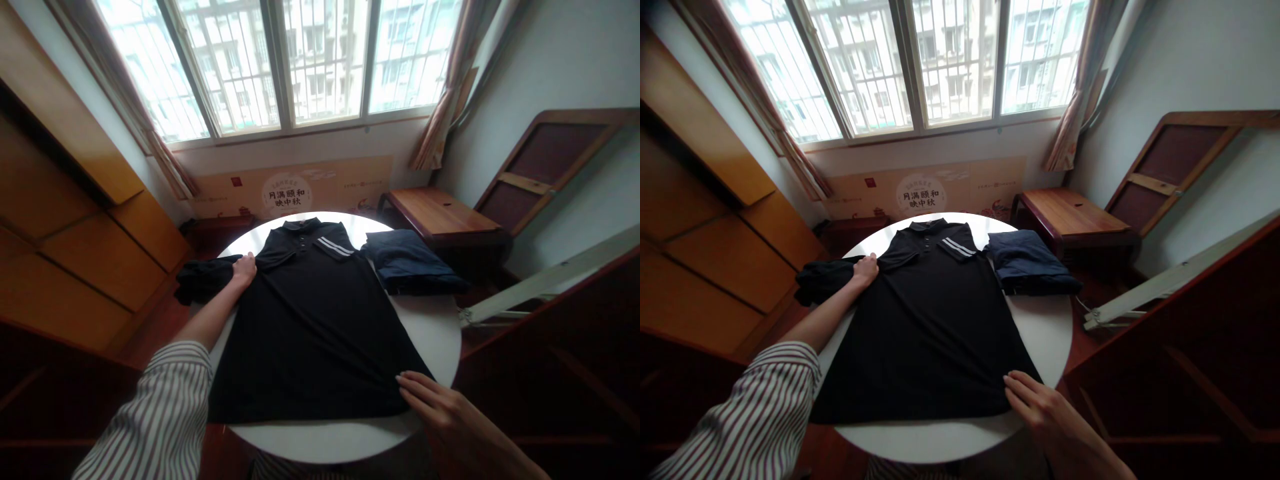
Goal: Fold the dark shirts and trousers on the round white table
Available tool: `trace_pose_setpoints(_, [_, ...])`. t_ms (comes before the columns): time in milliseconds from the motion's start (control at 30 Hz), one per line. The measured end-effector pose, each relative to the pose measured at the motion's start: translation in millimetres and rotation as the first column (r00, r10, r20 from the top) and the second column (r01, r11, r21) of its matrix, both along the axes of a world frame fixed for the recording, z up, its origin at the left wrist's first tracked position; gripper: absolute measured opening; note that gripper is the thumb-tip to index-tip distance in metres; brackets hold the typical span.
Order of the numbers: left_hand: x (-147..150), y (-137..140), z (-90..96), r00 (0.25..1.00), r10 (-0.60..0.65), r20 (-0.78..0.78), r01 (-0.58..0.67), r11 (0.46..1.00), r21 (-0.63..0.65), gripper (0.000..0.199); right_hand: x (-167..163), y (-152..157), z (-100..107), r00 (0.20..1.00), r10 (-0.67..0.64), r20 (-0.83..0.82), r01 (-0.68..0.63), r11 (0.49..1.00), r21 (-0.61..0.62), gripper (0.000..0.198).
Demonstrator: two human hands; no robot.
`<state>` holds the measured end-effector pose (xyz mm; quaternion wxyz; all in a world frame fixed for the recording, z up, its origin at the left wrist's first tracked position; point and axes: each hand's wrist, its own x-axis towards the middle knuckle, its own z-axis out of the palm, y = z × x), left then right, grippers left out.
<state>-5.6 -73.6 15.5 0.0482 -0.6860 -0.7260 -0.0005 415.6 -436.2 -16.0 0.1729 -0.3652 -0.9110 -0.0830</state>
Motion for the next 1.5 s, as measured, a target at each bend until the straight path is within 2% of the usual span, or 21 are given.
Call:
trace_pose_setpoints(100, [0.4,1.6,0.2,1.000,0.001,0.004,-0.001,1.000,0.017,0.037,-4.5,-5.3,9.1,0.999,-0.015,-0.033,0.015,1.000,0.009,0.048])
trace_pose_setpoints(167, [1.2,0.0,1.4,0.999,-0.040,0.006,0.040,0.998,0.042,0.043,-9.1,-7.7,19.4,0.997,-0.033,-0.064,0.031,0.999,-0.033,0.040])
trace_pose_setpoints(300, [0.6,-4.9,3.6,0.987,-0.158,0.023,0.156,0.986,0.059,0.057,-20.5,-3.4,40.8,0.988,-0.109,-0.112,0.084,0.974,-0.210,0.018])
trace_pose_setpoints(400, [-3.0,-4.6,3.5,0.990,-0.129,0.062,0.128,0.992,0.019,0.056,-27.3,13.4,49.7,0.986,-0.150,-0.076,0.117,0.936,-0.331,0.022])
trace_pose_setpoints(500, [-7.1,1.1,6.0,0.993,-0.034,0.114,0.038,0.999,-0.026,0.052,-28.5,46.8,57.4,0.978,-0.202,-0.053,0.172,0.924,-0.341,0.027])
trace_pose_setpoints(633, [-9.8,8.0,16.9,0.980,0.068,0.188,-0.047,0.992,-0.113,0.038,-22.5,123.1,85.1,0.956,-0.227,-0.186,0.141,0.911,-0.387,0.034])
trace_pose_setpoints(667, [-10.0,7.7,19.8,0.975,0.082,0.206,-0.053,0.988,-0.144,0.035,-21.1,145.4,94.8,0.940,-0.245,-0.236,0.124,0.892,-0.434,0.036])
trace_pose_setpoints(733, [-10.3,4.5,24.5,0.966,0.101,0.239,-0.051,0.977,-0.207,0.031,-20.1,187.3,113.3,0.872,-0.385,-0.302,0.190,0.835,-0.517,0.036])
trace_pose_setpoints(800, [-11.6,-1.0,27.6,0.957,0.116,0.268,-0.043,0.963,-0.265,0.031,-21.8,219.9,126.2,0.842,-0.441,-0.312,0.225,0.812,-0.539,0.032])
trace_pose_setpoints(967, [-20.3,-20.6,40.1,0.952,0.166,0.258,-0.084,0.950,-0.302,0.046,-34.8,259.2,131.5,0.832,-0.471,-0.293,0.256,0.794,-0.551,0.038])
trace_pose_setpoints(1033, [-21.7,-40.4,47.7,0.967,0.149,0.208,-0.101,0.969,-0.224,0.051,-42.7,267.4,129.7,0.836,-0.466,-0.289,0.258,0.799,-0.543,0.037])
trace_pose_setpoints(1067, [-20.9,-55.7,50.7,0.979,0.094,0.180,-0.069,0.988,-0.142,0.049,-47.5,270.1,128.5,0.842,-0.458,-0.285,0.255,0.804,-0.538,0.037])
trace_pose_setpoints(1133, [-16.1,-97.6,53.0,0.981,-0.144,0.134,0.138,0.989,0.050,0.035,-58.1,268.8,124.5,0.859,-0.434,-0.271,0.245,0.814,-0.526,0.033])
trace_pose_setpoints(1167, [-12.7,-123.1,51.7,0.934,-0.324,0.150,0.312,0.945,0.101,0.025,-63.7,263.0,121.1,0.870,-0.420,-0.259,0.238,0.817,-0.526,0.029])
trace_pose_setpoints(1200, [-9.1,-150.4,48.7,0.837,-0.502,0.216,0.494,0.864,0.092,0.022,-69.2,252.6,116.6,0.888,-0.393,-0.239,0.224,0.823,-0.521,0.024])
trace_pose_setpoints(1233, [-5.8,-177.9,44.4,0.710,-0.638,0.297,0.655,0.754,0.052,0.024,-74.2,237.5,110.9,0.915,-0.346,-0.208,0.202,0.838,-0.507,0.019])
trace_pose_setpoints(1267, [-3.1,-204.2,39.0,0.611,-0.710,0.351,0.752,0.658,0.023,0.024,-78.6,217.9,104.2,0.940,-0.292,-0.175,0.172,0.851,-0.495,0.014])
trace_pose_setpoints(1333, [0.1,-248.4,27.4,0.499,-0.778,0.382,0.835,0.550,0.028,0.041,-85.2,169.4,88.9,0.995,-0.081,-0.063,0.048,0.907,-0.418,0.015])
trace_pose_setpoints(1367, [0.5,-264.9,22.2,0.475,-0.799,0.369,0.850,0.525,0.042,0.049,-87.6,143.4,80.9,0.999,0.001,-0.036,-0.015,0.914,-0.405,0.017])
trace_pose_setpoints(1433, [0.1,-286.3,15.1,0.465,-0.824,0.325,0.855,0.513,0.077,0.046,-91.4,96.0,65.7,0.995,0.089,-0.048,-0.101,0.908,-0.407,0.019])
trace_pose_setpoints(1500, [-0.4,-296.8,12.8,0.477,-0.826,0.300,0.850,0.521,0.081,0.032,-95.4,61.1,52.8,0.991,0.101,-0.088,-0.127,0.919,-0.372,0.017])
